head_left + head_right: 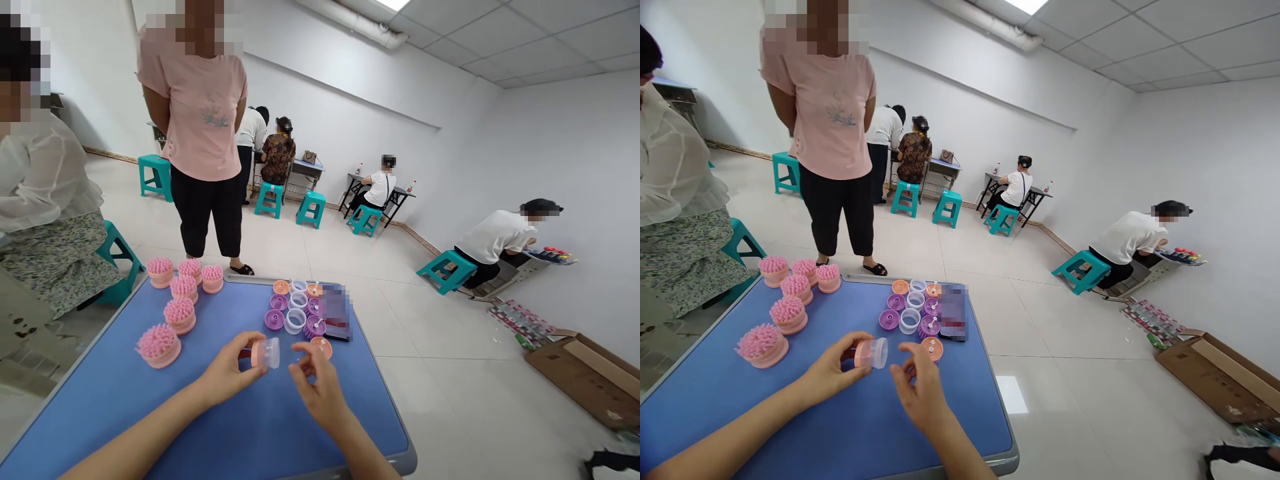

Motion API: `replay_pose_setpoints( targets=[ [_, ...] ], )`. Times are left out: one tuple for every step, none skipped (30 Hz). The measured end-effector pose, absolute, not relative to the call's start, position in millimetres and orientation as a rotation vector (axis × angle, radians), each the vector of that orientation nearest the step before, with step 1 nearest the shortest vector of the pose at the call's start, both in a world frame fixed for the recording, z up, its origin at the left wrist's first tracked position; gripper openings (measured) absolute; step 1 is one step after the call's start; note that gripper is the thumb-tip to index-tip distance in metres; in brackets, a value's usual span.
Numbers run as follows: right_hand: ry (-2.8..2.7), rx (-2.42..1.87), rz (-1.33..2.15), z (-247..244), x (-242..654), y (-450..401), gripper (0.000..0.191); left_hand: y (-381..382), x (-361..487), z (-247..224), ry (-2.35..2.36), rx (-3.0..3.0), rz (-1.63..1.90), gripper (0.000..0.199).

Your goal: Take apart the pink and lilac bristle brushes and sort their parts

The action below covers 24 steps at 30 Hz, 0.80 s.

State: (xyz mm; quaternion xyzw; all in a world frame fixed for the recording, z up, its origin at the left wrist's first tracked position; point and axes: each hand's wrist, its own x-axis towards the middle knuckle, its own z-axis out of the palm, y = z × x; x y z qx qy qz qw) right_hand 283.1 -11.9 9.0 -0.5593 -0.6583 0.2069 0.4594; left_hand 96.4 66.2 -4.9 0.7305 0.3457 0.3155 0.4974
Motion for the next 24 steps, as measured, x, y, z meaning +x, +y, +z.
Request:
replay_pose_setpoints(
  targets=[
    [-1.632,-1.4,0.634,12,276,-8,0.034,65,96,-5,0.824,1.8,0.769,0.04],
    [-1.646,-1.41,0.748,14,270,-4,0.04,65,96,-6,0.809,1.832,0.778,0.04],
    [-1.653,-1.41,0.847,16,265,0,0.043,65,95,-7,0.795,1.866,0.788,0.041],
    [-1.647,-1.406,0.933,16,262,4,0.043,66,95,-9,0.783,1.901,0.798,0.041],
    [-1.622,-1.398,1.009,16,261,8,0.042,66,94,-10,0.772,1.938,0.805,0.041],
    [-1.577,-1.384,1.075,14,260,11,0.04,67,93,-11,0.763,1.973,0.803,0.042],
    [-1.521,-1.365,1.13,11,260,13,0.038,68,92,-12,0.757,2.006,0.793,0.044],
    [-1.468,-1.341,1.174,8,261,15,0.037,68,92,-12,0.753,2.034,0.774,0.045],
    [-1.424,-1.316,1.203,4,262,15,0.037,69,92,-12,0.748,2.059,0.752,0.046],
    [-1.396,-1.292,1.216,1,263,15,0.036,69,92,-12,0.744,2.081,0.73,0.047],
    [-1.384,-1.273,1.217,-2,264,14,0.036,69,92,-12,0.744,2.103,0.714,0.047],
    [-1.381,-1.258,1.211,-5,265,13,0.036,69,92,-12,0.748,2.123,0.705,0.048],
    [-1.383,-1.245,1.202,-8,266,12,0.036,69,92,-11,0.752,2.14,0.702,0.048],
    [-1.388,-1.231,1.193,-10,266,11,0.036,68,92,-11,0.757,2.154,0.703,0.049],
    [-1.394,-1.219,1.184,-11,266,11,0.036,68,92,-10,0.761,2.162,0.709,0.049],
    [-1.403,-1.207,1.177,-12,266,10,0.036,67,92,-9,0.761,2.165,0.715,0.049],
    [-1.416,-1.199,1.168,-13,267,10,0.035,67,91,-9,0.759,2.163,0.72,0.049],
    [-1.44,-1.193,1.15,-13,267,9,0.035,66,91,-8,0.759,2.155,0.723,0.049],
    [-1.478,-1.187,1.114,-12,267,9,0.034,66,91,-8,0.764,2.134,0.722,0.049],
    [-1.53,-1.178,1.061,-11,267,9,0.035,65,91,-8,0.772,2.099,0.714,0.05],
    [-1.588,-1.161,0.995,-9,267,8,0.035,65,91,-7,0.781,2.051,0.702,0.051],
    [-1.646,-1.138,0.927,-6,267,7,0.036,65,91,-7,0.786,1.992,0.691,0.052],
    [-1.695,-1.112,0.865,-4,268,6,0.037,65,91,-6,0.783,1.924,0.678,0.053],
    [-1.736,-1.088,0.816,-1,268,5,0.037,65,91,-5,0.772,1.85,0.661,0.054]
  ],
)
